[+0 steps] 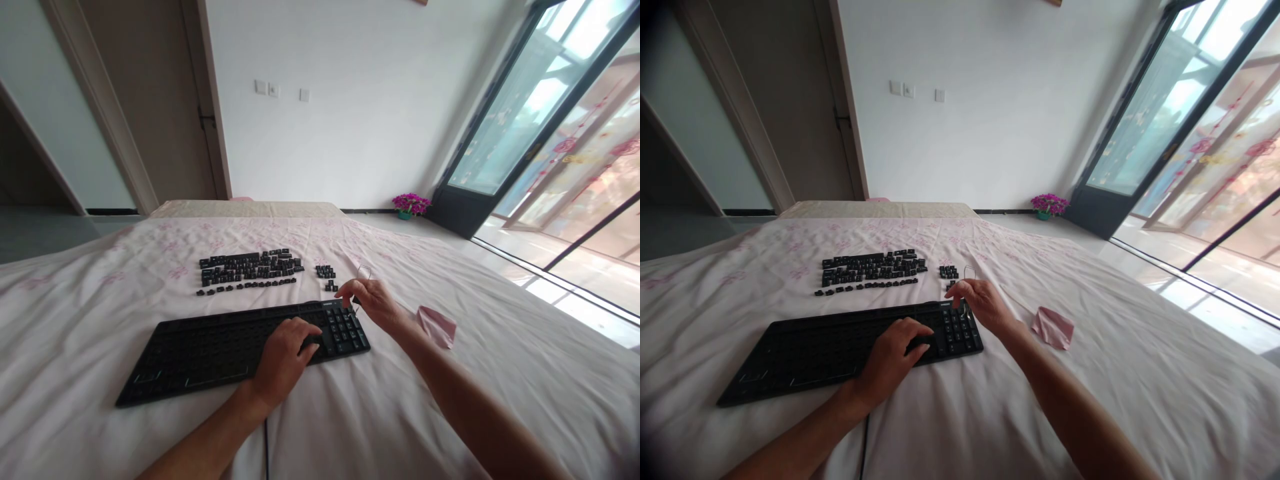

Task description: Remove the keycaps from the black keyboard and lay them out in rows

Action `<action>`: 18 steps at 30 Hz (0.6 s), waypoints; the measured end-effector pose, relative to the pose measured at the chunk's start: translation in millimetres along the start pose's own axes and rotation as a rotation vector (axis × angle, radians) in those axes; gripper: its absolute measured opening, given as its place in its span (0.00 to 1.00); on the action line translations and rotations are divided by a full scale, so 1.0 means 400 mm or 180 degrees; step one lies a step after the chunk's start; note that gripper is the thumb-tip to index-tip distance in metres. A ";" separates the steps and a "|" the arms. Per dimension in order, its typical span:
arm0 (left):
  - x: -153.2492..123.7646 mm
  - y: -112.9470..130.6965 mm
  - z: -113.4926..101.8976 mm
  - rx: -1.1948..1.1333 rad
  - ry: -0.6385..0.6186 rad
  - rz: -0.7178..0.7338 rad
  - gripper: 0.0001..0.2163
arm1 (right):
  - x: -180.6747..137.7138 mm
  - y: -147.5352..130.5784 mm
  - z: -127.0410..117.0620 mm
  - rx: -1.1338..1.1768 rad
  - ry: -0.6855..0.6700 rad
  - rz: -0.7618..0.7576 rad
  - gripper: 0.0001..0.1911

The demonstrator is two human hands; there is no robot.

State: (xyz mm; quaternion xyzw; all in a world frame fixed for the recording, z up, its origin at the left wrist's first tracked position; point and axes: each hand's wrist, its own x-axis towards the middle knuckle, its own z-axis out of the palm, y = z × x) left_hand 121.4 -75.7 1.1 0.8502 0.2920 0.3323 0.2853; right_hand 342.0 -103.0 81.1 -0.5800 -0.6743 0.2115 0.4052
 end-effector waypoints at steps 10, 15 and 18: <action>-0.014 0.021 0.004 0.0188 -0.0238 -0.0056 0.14 | -0.082 0.005 0.071 0.1008 -0.0649 0.0094 0.25; -0.014 0.016 0.012 0.0016 -0.0288 -0.0148 0.15 | -0.088 0.022 0.088 0.1060 -0.0870 -0.0042 0.24; -0.012 0.011 0.014 -0.0001 -0.0269 -0.0137 0.13 | -0.087 0.023 0.093 0.0737 -0.0983 -0.0334 0.23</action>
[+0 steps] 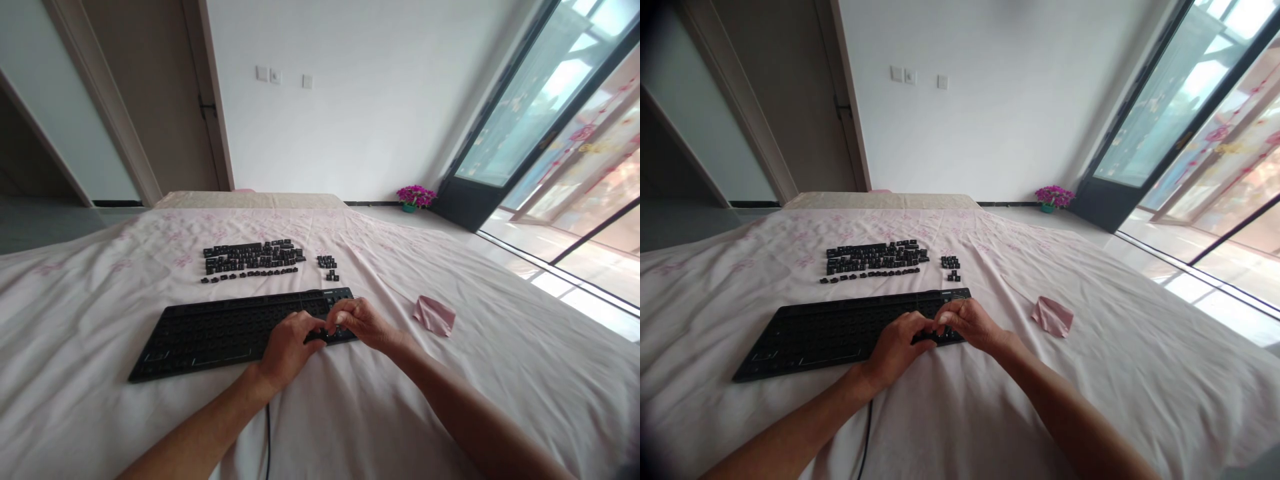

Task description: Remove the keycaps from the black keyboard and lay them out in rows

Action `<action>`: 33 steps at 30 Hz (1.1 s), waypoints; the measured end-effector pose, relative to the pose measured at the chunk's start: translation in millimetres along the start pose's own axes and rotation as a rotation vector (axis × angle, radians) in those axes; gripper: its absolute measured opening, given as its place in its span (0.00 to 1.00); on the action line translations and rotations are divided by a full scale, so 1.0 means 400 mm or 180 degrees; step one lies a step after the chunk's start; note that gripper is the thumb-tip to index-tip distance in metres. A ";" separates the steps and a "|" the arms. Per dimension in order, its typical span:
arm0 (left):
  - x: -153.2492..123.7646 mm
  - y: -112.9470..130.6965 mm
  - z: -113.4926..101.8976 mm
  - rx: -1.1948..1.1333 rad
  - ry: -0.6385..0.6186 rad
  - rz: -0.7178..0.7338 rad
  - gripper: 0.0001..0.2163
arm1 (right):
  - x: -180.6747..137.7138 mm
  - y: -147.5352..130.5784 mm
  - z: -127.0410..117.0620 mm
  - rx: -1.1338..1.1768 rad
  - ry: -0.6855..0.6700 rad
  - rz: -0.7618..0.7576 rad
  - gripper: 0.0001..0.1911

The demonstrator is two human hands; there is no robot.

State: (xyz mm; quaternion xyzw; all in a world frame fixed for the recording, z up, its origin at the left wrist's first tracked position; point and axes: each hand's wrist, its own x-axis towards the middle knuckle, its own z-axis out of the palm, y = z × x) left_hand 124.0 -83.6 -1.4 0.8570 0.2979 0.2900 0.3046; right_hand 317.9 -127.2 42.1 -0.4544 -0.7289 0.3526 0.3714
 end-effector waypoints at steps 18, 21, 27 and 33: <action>0.008 -0.014 0.004 0.0069 -0.0152 -0.0036 0.09 | 0.002 -0.001 0.009 -0.0695 -0.0085 -0.0510 0.22; 0.008 -0.009 0.000 0.0141 -0.0134 -0.0100 0.07 | 0.011 -0.001 0.008 -0.0873 -0.0088 -0.0517 0.21; 0.012 -0.006 -0.003 0.0208 -0.0153 -0.0148 0.05 | 0.017 0.004 0.012 -0.0995 -0.0135 -0.0541 0.22; 0.015 -0.006 -0.001 0.0206 -0.0122 -0.0135 0.06 | 0.025 0.018 0.020 -0.1097 -0.0340 -0.0897 0.23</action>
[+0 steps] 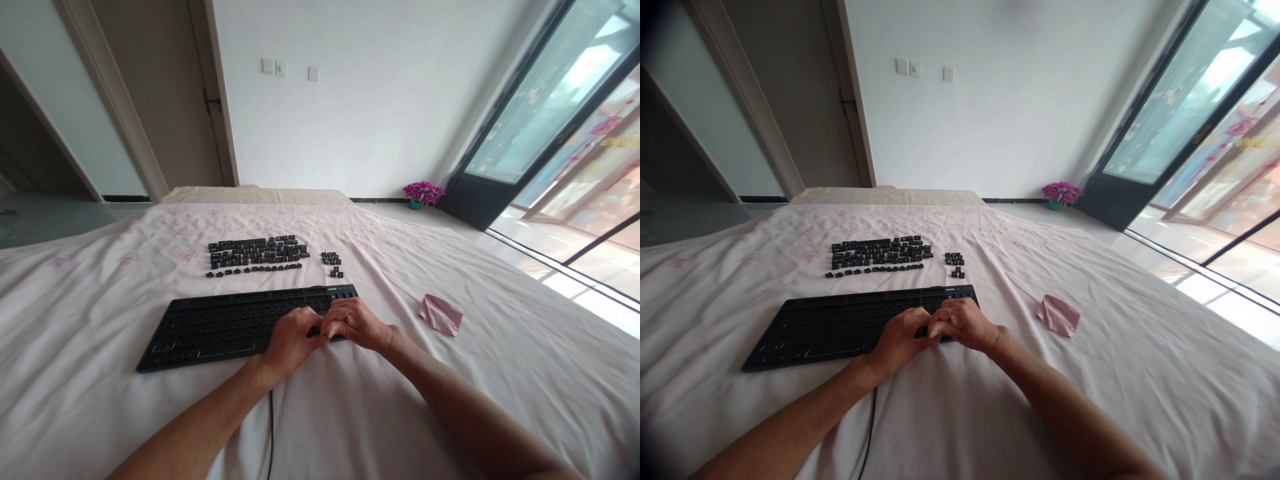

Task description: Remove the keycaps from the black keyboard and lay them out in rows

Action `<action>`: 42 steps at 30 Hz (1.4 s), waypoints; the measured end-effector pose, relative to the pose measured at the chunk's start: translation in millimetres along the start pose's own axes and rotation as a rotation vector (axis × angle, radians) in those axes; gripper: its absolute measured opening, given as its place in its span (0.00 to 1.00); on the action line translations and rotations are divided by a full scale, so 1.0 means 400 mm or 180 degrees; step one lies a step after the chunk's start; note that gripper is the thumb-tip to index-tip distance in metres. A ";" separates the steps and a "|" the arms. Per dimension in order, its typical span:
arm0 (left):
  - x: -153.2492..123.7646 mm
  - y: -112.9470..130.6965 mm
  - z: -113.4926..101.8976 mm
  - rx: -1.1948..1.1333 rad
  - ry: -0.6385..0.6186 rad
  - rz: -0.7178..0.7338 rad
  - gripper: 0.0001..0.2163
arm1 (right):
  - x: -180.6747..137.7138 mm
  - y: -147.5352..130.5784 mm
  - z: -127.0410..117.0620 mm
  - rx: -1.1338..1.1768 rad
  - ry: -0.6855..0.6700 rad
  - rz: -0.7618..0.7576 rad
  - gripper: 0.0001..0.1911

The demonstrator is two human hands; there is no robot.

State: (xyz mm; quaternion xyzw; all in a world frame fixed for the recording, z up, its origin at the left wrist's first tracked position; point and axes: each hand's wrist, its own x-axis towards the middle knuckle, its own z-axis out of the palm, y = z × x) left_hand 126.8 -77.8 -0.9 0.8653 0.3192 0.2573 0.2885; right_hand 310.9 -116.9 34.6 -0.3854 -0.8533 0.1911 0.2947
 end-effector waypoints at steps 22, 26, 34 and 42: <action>0.080 -0.004 0.005 0.0194 -0.0495 0.0627 0.08 | -0.017 0.040 0.053 0.0585 0.0834 0.0206 0.32; 0.080 -0.002 0.006 0.0085 -0.0501 0.0824 0.13 | -0.023 0.032 0.061 0.0589 0.1134 0.0363 0.32; 0.073 0.003 0.003 -0.0495 -0.0494 0.0747 0.12 | -0.022 0.033 0.072 0.0690 0.1637 0.0434 0.29; 0.075 -0.002 0.004 -0.0652 -0.0334 0.0498 0.04 | -0.006 0.002 0.023 -0.0109 0.1429 -0.0041 0.28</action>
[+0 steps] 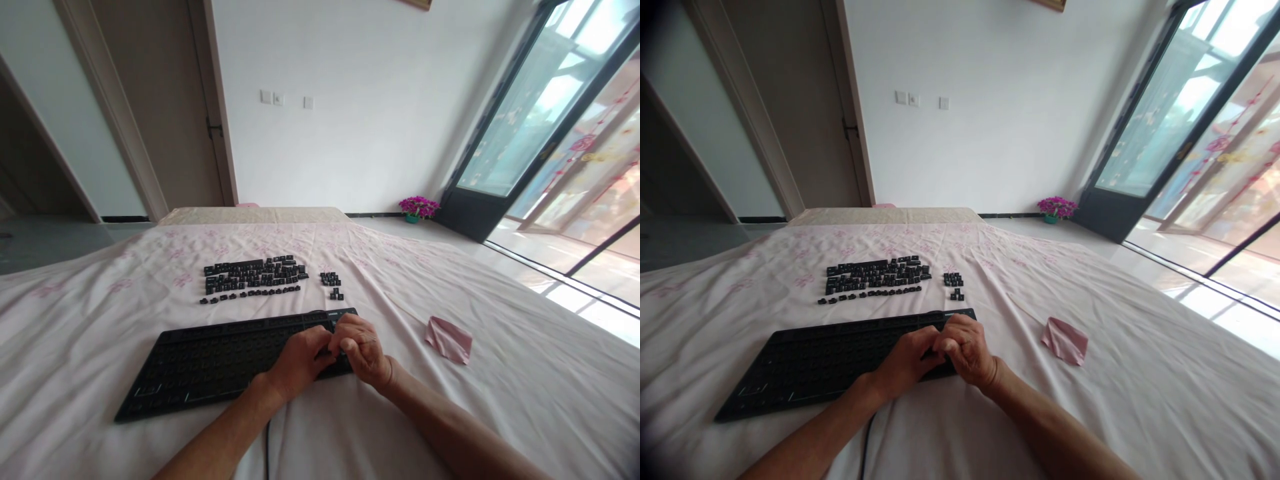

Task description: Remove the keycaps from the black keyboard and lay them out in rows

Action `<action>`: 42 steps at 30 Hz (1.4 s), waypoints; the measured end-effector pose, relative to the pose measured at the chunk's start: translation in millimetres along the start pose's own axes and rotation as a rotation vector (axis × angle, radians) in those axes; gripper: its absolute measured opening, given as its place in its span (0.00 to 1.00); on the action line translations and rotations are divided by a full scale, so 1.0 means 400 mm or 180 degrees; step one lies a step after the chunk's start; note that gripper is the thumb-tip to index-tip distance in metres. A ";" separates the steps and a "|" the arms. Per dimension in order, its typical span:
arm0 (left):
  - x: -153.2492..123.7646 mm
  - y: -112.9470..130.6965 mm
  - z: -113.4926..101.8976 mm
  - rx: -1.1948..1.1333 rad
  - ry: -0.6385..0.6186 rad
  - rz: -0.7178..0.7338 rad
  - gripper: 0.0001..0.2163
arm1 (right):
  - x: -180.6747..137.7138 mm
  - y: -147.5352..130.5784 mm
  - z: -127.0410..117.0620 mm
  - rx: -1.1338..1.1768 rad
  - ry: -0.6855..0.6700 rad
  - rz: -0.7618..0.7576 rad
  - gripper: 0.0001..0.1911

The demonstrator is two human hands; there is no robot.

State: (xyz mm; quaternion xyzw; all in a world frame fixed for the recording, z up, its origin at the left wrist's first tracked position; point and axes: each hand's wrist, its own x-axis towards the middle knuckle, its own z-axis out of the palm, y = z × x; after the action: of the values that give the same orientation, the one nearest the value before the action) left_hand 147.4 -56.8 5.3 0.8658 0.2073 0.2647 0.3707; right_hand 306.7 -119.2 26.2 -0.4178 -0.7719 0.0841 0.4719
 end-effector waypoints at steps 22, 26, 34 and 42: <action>0.002 -0.040 -0.011 -0.0984 0.0864 -0.0691 0.12 | 0.040 -0.007 -0.075 -0.0363 -0.1561 0.1046 0.07; 0.002 -0.042 -0.010 -0.1141 0.0898 -0.0674 0.12 | 0.011 -0.007 -0.052 -0.0790 -0.1819 0.0864 0.09; 0.001 -0.037 -0.016 -0.1183 0.1230 -0.0714 0.09 | 0.030 0.047 -0.099 -0.0999 -0.1034 0.1548 0.10; 0.001 -0.039 -0.011 -0.0537 0.1239 -0.0508 0.09 | 0.005 0.196 -0.152 -0.1916 -0.0655 0.2063 0.09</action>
State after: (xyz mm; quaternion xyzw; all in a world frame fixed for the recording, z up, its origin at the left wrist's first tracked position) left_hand 142.2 -44.2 -3.9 0.7452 0.3199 0.4129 0.4145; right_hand 399.2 -83.9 19.0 -0.7458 -0.6343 0.0404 0.1996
